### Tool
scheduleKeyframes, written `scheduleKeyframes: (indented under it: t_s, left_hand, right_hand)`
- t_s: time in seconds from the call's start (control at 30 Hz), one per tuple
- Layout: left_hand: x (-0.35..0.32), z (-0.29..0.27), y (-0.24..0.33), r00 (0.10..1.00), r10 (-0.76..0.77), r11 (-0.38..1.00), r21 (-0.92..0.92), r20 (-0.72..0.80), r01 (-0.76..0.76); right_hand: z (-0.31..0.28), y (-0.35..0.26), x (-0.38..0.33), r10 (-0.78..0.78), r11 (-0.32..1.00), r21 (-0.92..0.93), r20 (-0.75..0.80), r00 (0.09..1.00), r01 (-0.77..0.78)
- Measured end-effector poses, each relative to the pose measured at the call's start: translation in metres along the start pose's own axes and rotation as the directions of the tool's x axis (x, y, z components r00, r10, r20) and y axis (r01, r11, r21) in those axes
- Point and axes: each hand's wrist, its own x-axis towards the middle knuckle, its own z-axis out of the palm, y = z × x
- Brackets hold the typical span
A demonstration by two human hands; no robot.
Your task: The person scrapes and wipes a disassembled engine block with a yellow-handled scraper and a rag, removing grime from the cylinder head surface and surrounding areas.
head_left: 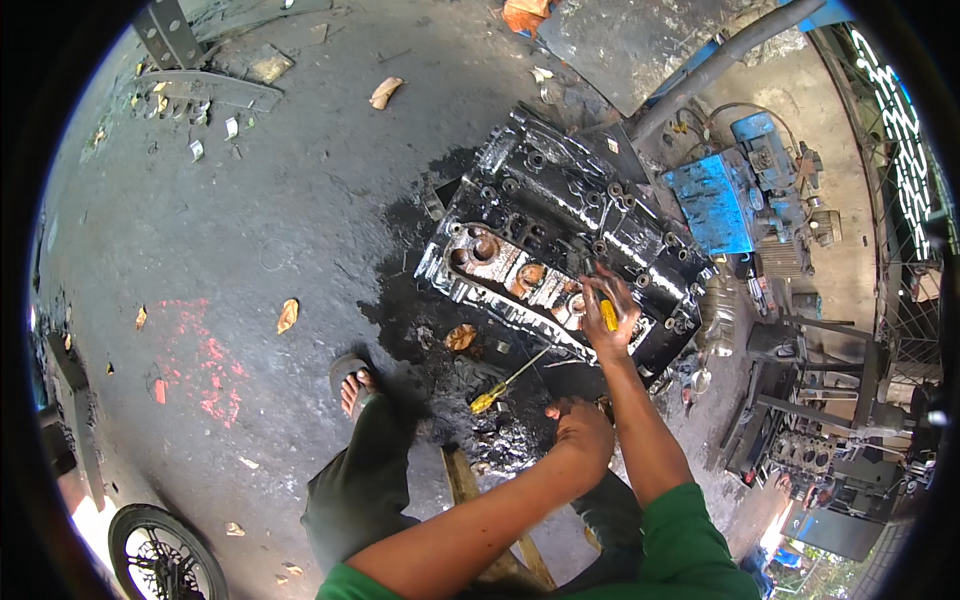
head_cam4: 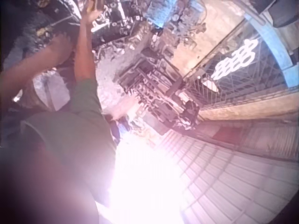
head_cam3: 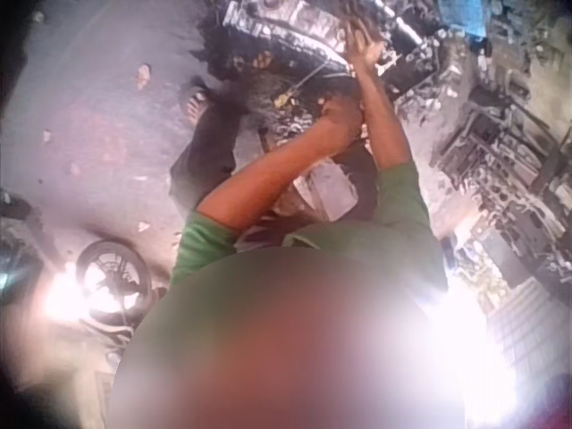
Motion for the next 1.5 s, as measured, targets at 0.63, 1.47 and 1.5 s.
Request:
scheduleKeyframes:
  t_s: [0.63,1.47,1.5]
  left_hand:
    - [0.000,0.000,0.005,0.998,-0.058,0.998,-0.021,-0.035,0.058]
    - [0.004,0.004,0.006,0.997,-0.056,0.998,0.000,-0.047,0.056]
    - [0.007,0.004,0.005,0.998,-0.049,0.999,-0.001,-0.039,0.049]
  right_hand:
    - [0.007,0.000,0.000,0.276,0.957,0.083,0.031,0.961,-0.277]
    - [-0.060,0.017,-0.001,0.029,0.999,-0.050,0.158,0.987,-0.022]
    - [-0.058,0.019,-0.002,0.041,0.998,0.041,0.139,0.989,-0.047]
